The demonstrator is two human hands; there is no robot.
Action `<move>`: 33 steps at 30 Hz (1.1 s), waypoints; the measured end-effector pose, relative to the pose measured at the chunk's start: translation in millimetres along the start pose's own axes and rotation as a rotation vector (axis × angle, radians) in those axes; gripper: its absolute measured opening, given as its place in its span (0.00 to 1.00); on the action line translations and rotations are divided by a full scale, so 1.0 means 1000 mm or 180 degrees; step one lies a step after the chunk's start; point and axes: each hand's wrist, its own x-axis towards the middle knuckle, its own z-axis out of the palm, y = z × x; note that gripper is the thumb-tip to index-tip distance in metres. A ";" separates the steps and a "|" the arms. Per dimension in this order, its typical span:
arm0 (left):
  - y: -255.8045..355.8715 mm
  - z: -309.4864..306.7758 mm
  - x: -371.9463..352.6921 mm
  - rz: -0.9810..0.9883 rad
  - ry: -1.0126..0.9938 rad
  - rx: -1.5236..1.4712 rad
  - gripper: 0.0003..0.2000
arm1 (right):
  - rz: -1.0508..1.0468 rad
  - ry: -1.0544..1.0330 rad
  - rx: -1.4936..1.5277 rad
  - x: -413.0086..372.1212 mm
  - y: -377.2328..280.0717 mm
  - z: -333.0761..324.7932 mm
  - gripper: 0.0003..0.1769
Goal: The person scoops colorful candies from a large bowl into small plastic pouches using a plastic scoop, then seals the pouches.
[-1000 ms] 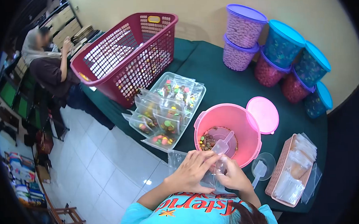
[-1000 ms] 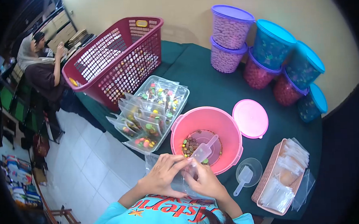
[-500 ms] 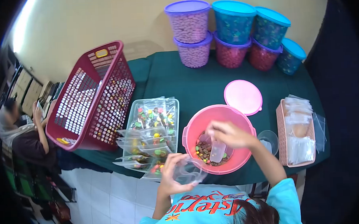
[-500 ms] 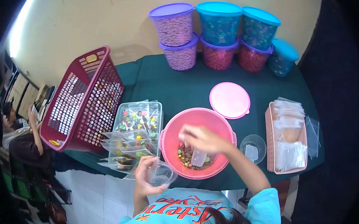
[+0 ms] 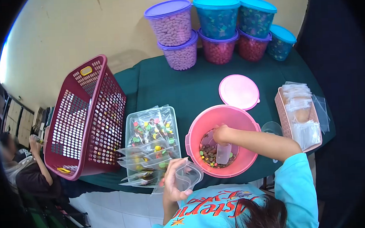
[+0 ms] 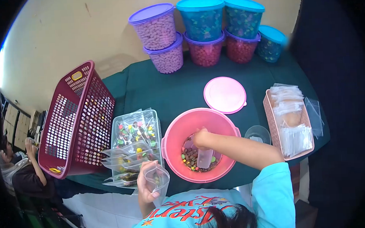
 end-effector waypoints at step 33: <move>0.032 0.070 -0.076 -0.0272 0.1046 0.0680 0.47 | 0.0738 -0.0670 -0.0943 -0.020 -0.011 -0.004 0.13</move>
